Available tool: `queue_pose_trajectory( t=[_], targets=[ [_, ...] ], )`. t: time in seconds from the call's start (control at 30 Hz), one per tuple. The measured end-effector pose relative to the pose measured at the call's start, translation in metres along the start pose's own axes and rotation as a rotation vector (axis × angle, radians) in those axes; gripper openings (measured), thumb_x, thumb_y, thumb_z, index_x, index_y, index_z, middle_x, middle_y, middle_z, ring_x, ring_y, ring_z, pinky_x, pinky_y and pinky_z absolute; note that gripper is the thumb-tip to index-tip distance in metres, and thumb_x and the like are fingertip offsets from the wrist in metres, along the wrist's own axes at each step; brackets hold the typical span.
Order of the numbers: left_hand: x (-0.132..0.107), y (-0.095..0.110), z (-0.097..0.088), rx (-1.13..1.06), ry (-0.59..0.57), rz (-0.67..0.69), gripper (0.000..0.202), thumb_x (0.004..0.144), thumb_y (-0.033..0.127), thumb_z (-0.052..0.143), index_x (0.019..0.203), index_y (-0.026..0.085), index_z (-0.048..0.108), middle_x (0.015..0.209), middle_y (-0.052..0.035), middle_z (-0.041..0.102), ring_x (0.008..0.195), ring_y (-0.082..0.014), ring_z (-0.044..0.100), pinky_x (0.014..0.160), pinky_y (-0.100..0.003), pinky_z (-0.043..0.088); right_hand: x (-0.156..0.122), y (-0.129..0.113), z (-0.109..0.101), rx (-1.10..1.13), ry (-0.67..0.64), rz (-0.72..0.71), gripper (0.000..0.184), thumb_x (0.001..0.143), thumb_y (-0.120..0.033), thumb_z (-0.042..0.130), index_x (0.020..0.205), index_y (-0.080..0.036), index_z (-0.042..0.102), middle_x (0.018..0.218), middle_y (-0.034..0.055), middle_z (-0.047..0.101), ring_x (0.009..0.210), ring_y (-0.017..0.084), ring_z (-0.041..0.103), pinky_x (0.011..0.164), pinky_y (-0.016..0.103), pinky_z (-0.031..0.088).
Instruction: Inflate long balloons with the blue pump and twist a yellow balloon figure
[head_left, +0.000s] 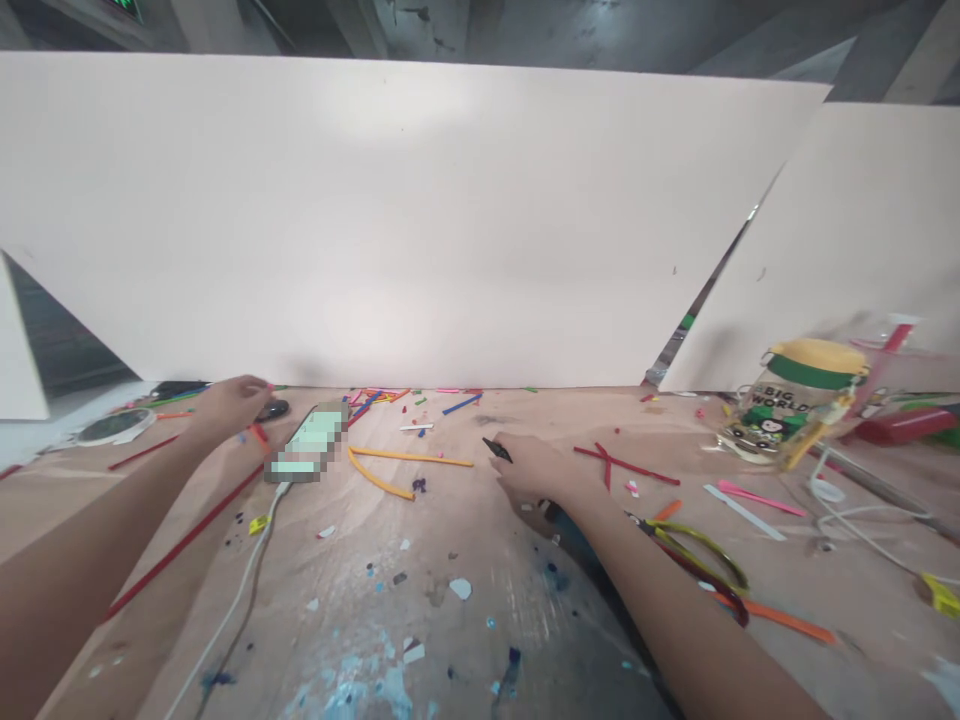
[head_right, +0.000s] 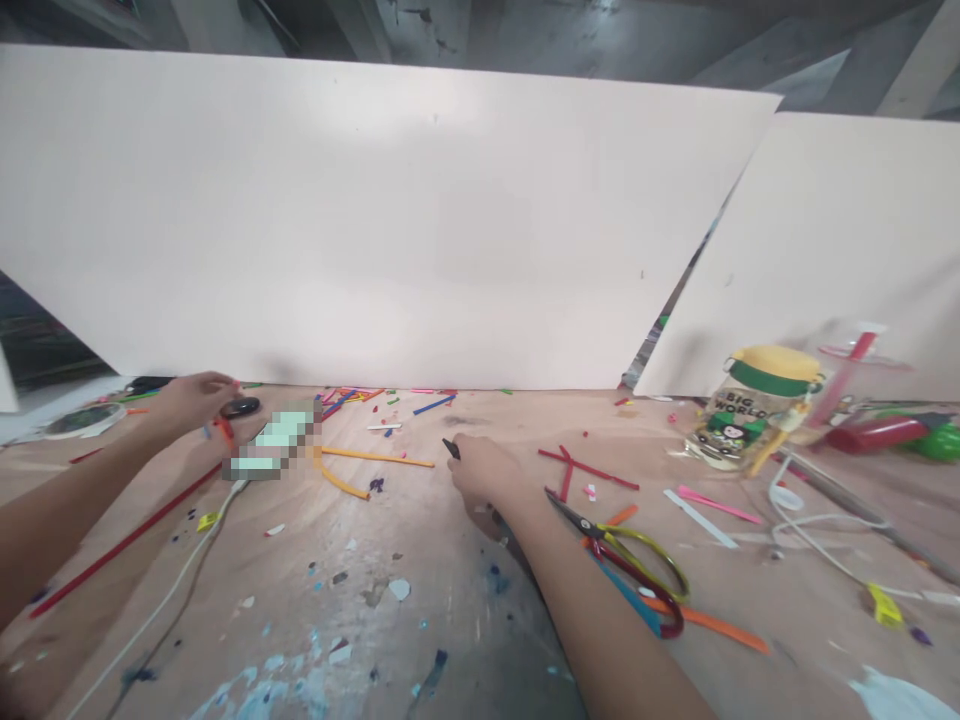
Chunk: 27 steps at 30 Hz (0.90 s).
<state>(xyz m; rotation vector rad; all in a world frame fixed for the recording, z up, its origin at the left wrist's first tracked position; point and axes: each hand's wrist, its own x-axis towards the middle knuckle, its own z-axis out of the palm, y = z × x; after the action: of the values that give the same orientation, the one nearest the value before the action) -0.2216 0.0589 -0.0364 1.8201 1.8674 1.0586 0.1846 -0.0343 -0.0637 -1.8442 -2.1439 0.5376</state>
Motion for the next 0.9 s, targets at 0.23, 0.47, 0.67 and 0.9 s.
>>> queue_pose_trajectory(
  t=[0.23,0.47,0.67,0.9],
  targets=[
    [-0.01,0.118,0.059,-0.933,-0.126,0.021,0.023,0.071,0.033,0.066,0.086,0.016,0.061,0.101,-0.009,0.066,0.083,-0.0184,0.065,0.078,-0.031,0.053,-0.032,-0.052,-0.052,0.567,0.006,-0.263,0.019,0.093,-0.034,0.036,0.098,-0.022,0.05,0.061,-0.0038,0.049,0.051,0.011,0.048,0.049,0.021,0.039],
    [-0.068,0.225,0.082,-1.443,-0.259,0.105,0.02,0.069,0.015,0.068,0.083,0.018,0.054,0.078,-0.0004,0.062,0.077,-0.0135,0.063,0.078,-0.028,0.051,-0.025,-0.085,-0.079,0.894,-0.145,-0.348,0.01,0.092,-0.026,0.037,0.091,-0.02,0.045,0.072,-0.0015,0.057,0.055,0.011,0.058,0.053,0.025,0.049],
    [-0.09,0.229,0.078,-1.346,-0.328,0.176,0.012,0.071,0.019,0.064,0.082,0.018,0.057,0.072,-0.0015,0.061,0.071,-0.0156,0.063,0.063,-0.028,0.049,-0.026,-0.086,-0.077,0.93,-0.154,-0.43,0.015,0.092,-0.03,0.04,0.085,-0.018,0.045,0.079,0.0015,0.059,0.06,0.012,0.059,0.059,0.028,0.052],
    [-0.108,0.229,0.063,-1.201,-0.256,0.301,0.012,0.077,0.024,0.063,0.087,0.018,0.063,0.075,-0.0034,0.066,0.051,-0.0107,0.056,0.047,-0.024,0.044,-0.039,-0.093,-0.077,0.933,-0.158,-0.495,0.013,0.092,-0.029,0.042,0.085,-0.018,0.045,0.078,0.0013,0.056,0.064,0.013,0.059,0.06,0.028,0.051]
  ],
)
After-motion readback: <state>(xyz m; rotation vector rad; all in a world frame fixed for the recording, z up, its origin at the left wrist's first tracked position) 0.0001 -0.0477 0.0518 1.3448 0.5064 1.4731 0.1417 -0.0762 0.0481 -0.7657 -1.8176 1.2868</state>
